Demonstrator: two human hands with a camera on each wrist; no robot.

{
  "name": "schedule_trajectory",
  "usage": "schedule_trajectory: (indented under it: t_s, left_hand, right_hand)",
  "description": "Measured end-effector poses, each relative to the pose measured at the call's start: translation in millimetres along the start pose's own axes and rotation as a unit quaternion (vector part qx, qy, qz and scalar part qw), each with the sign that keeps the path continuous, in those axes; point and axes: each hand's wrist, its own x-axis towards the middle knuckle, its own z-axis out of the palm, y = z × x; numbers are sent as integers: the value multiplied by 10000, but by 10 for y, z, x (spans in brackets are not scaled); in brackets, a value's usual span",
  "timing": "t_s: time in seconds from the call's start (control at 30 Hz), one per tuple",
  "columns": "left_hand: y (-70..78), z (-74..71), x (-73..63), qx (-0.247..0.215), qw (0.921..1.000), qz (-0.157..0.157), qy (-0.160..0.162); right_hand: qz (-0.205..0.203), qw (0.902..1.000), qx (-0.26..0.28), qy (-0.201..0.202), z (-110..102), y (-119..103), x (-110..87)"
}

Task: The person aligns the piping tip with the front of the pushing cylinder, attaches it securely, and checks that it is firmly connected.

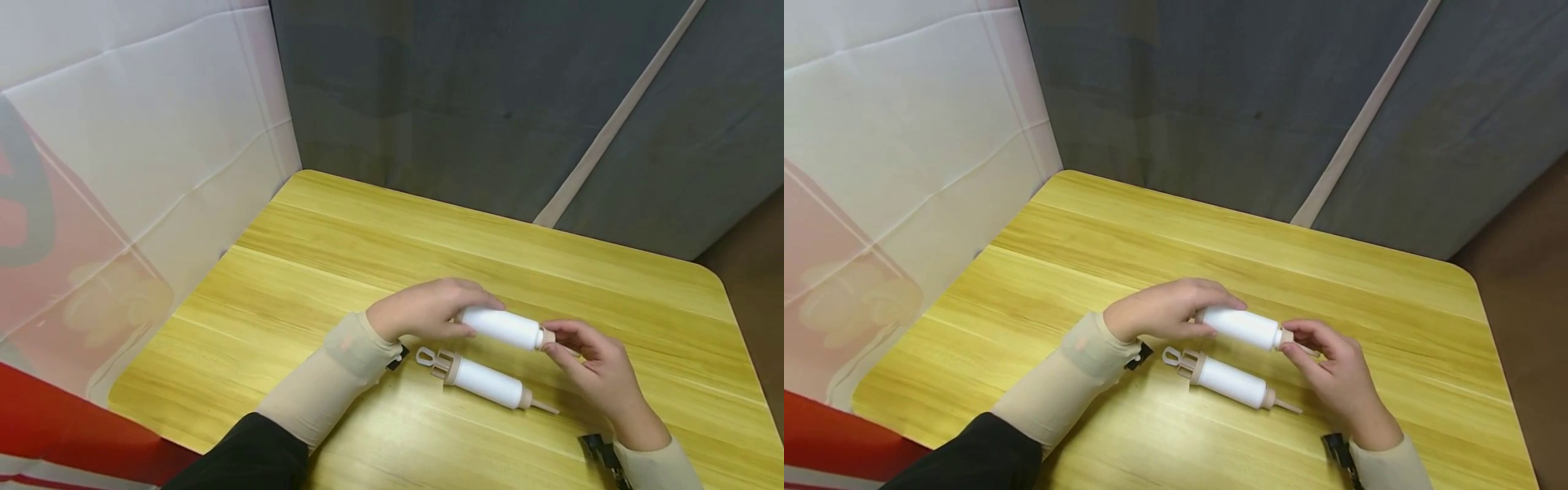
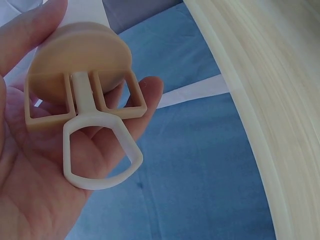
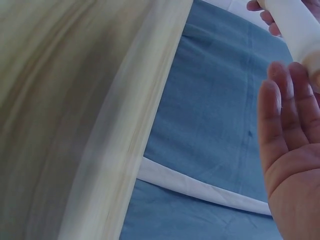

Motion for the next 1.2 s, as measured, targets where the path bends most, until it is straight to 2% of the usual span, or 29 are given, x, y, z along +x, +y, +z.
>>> schedule_trajectory:
  t_s: [0.1, 0.2, 0.3, 0.4, 0.53, 0.83, 1.07, 1.2]
  left_hand:
    - [-7, -4, -20, 9, 10000, 9, 2]
    - [-21, -6, -37, 20, 10000, 10, 6]
    - [-24, -8, -41, 38, 10000, 13, -1]
    - [-31, -10, -44, 68, 10000, 19, -7]
    - [-39, -12, -52, 87, 10000, 26, 7]
    - [-34, -8, -69, 117, 9999, 53, 30]
    - [-46, -15, -75, 101, 9998, 101, 110]
    - [-46, -12, -74, 82, 9998, 134, 140]
  right_hand:
    - [65, 9999, 140, 72, 29, -3, -4]
    - [-60, 9968, 742, 277, 68, 15, -7]
    - [-349, 9894, 1344, 430, 93, 19, -6]
    - [-609, 9822, 1724, 426, 108, 3, 12]
    - [-808, 9770, 1952, 294, 125, -19, 45]
    - [-618, 9824, 1748, 205, 120, 13, 15]
    - [-370, 9976, 522, 245, 103, 49, -15]
    - [-259, 9990, 278, 226, 106, 51, -12]
